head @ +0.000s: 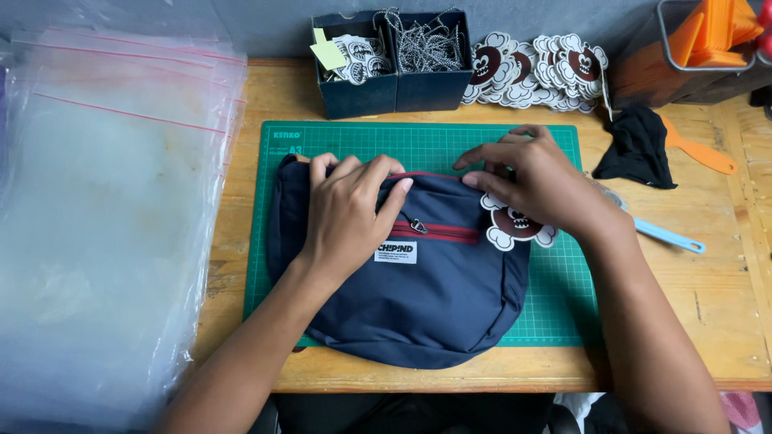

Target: The person prepares a textile bag for packaging by cleaning the surface with a small tool, attaching a decorative tag to the strap, adjusting the buckle, and placing the entire bag inside a clear plastic sleeve.

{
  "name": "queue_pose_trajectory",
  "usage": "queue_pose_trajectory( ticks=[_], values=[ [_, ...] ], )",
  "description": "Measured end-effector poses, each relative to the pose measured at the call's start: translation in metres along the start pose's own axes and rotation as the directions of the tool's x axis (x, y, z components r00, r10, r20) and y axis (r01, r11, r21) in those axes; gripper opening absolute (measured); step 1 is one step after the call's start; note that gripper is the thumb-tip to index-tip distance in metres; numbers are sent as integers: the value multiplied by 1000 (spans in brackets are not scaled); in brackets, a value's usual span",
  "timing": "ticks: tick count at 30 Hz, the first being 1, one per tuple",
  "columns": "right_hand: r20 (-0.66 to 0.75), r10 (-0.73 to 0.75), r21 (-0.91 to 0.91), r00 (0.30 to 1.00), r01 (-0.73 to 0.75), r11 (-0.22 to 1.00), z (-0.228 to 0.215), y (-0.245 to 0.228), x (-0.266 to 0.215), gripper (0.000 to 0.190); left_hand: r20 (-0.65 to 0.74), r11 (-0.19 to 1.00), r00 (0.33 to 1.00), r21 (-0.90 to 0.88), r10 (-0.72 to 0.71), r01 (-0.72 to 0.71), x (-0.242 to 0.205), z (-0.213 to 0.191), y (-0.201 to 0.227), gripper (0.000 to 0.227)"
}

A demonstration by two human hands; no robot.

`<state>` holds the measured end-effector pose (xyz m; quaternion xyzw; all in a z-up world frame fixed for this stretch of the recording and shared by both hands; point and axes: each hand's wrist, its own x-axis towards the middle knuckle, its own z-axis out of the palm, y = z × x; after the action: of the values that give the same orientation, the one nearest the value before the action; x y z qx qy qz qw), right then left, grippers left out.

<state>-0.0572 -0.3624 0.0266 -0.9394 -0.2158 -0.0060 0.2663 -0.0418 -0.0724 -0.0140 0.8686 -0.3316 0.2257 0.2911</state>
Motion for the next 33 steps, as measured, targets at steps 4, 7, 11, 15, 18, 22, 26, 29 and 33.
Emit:
queue_pose_trajectory(
  ticks=[4,7,11,15,18,22,26,29,33],
  values=[
    [51,43,-111,998,-37,993,16,-12,1,48,84,997,996,65,-34,28,-5,15,-9,25],
    [69,122,-311,990,-94,946,53,-5,-3,59,172,983,983,179,-70,38,-8,18,-8,42],
    [-83,92,-516,992,-122,848,67,-5,-9,54,252,983,955,136,-155,123,-5,8,0,56],
    [-179,156,-453,971,-222,863,73,10,-4,63,293,975,930,61,-220,211,1,13,-5,59],
    [-267,78,-454,961,-197,869,81,15,-5,61,255,987,954,2,-155,160,-8,27,-25,64],
    [-413,-121,-498,903,-112,860,55,-23,-12,51,213,998,976,-15,-51,55,1,-12,4,55],
    [-361,-75,-304,930,-41,952,64,-76,-30,52,391,991,916,128,-86,38,-19,-35,50,59],
    [-191,-5,-294,982,-53,954,98,-72,-44,67,404,967,904,251,-143,41,-52,-13,59,74],
    [-113,9,-433,994,-57,900,103,-50,-28,83,321,938,928,339,-187,71,-61,11,53,87]
  ],
)
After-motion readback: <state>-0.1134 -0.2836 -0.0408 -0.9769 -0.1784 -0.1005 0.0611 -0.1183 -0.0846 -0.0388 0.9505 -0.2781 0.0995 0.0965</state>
